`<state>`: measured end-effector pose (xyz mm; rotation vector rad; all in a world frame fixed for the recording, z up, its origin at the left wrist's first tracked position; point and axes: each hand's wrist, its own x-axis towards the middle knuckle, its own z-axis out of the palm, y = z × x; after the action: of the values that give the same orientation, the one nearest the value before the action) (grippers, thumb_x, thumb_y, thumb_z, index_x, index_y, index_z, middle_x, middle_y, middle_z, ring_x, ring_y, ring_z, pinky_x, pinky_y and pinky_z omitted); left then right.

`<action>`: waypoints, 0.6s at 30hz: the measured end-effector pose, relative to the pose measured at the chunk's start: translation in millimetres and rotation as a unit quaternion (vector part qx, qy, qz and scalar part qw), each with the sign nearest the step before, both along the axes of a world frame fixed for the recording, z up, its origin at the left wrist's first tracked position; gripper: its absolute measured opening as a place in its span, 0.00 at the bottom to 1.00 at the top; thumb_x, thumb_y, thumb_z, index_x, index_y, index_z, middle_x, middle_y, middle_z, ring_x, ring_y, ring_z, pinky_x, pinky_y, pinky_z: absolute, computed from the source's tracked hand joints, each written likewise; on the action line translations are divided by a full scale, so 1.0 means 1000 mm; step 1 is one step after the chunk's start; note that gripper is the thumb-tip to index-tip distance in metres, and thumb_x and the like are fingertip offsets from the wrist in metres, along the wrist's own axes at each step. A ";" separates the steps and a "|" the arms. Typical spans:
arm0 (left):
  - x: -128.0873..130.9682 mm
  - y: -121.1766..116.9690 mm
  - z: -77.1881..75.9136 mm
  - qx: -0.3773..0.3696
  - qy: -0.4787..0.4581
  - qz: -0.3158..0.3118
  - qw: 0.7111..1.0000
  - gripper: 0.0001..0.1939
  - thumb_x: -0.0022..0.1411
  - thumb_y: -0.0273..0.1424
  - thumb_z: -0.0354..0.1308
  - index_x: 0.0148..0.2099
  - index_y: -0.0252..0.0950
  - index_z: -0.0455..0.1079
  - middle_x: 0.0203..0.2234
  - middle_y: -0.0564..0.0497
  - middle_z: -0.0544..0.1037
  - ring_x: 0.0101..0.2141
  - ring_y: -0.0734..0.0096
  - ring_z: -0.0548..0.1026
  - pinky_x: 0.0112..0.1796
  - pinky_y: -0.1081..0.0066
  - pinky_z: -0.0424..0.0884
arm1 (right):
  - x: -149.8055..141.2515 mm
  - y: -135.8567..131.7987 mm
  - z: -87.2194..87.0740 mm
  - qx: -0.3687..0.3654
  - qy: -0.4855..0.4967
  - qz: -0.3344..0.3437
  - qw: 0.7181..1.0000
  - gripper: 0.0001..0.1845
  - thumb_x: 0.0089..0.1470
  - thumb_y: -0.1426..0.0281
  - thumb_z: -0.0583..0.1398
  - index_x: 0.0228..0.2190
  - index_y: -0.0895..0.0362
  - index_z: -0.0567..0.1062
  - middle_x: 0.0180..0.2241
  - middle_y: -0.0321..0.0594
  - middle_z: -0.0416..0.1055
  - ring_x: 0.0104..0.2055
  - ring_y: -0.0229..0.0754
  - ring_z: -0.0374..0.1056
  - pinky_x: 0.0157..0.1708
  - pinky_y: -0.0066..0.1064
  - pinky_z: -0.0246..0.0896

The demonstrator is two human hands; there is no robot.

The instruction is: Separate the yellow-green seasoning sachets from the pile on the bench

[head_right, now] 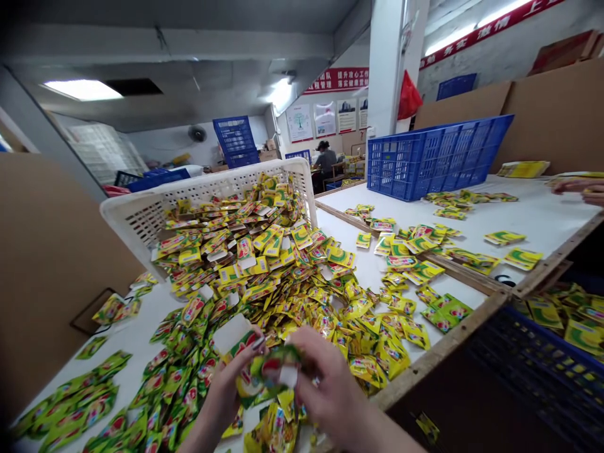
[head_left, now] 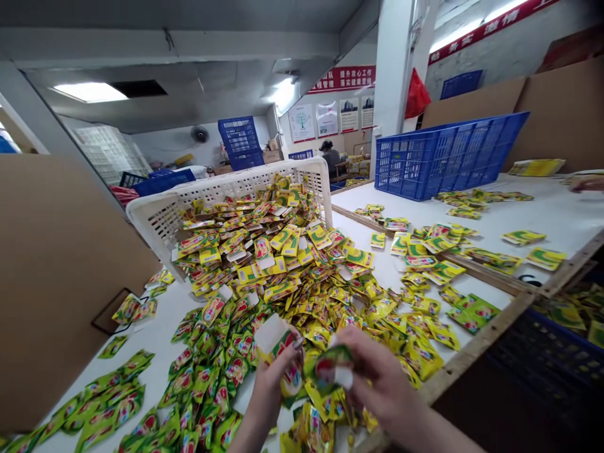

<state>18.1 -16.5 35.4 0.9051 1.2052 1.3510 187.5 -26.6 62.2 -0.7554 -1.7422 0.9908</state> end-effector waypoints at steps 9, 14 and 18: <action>0.010 -0.032 0.014 -0.057 -0.016 -0.162 0.985 0.20 0.34 0.40 0.70 0.26 0.36 0.66 0.16 0.58 0.68 0.17 0.78 0.66 0.20 0.76 0.63 | -0.011 0.027 0.038 0.104 -0.082 0.077 0.988 0.03 0.51 0.76 0.56 0.29 0.57 0.69 0.32 0.38 0.65 0.35 0.38 0.61 0.36 0.29 0.59; 0.003 -0.033 -0.005 -0.057 0.058 -0.155 0.985 0.22 0.34 0.40 0.70 0.30 0.37 0.66 0.17 0.59 0.70 0.19 0.76 0.67 0.22 0.74 0.64 | 0.002 0.024 0.046 0.107 -0.245 0.133 0.955 0.10 0.49 0.82 0.53 0.29 0.57 0.70 0.31 0.36 0.66 0.35 0.37 0.62 0.36 0.28 0.57; 0.000 -0.033 -0.001 -0.079 0.075 -0.174 0.979 0.23 0.37 0.38 0.70 0.36 0.38 0.68 0.25 0.54 0.76 0.30 0.66 0.74 0.33 0.68 0.70 | 0.009 0.028 0.047 0.042 -0.219 0.127 0.967 0.18 0.45 0.84 0.53 0.34 0.54 0.73 0.33 0.34 0.69 0.38 0.38 0.64 0.40 0.28 0.58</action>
<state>17.9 -49.9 34.1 1.0611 1.1838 0.9078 196.8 1.6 109.5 -0.7476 -2.2957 0.9598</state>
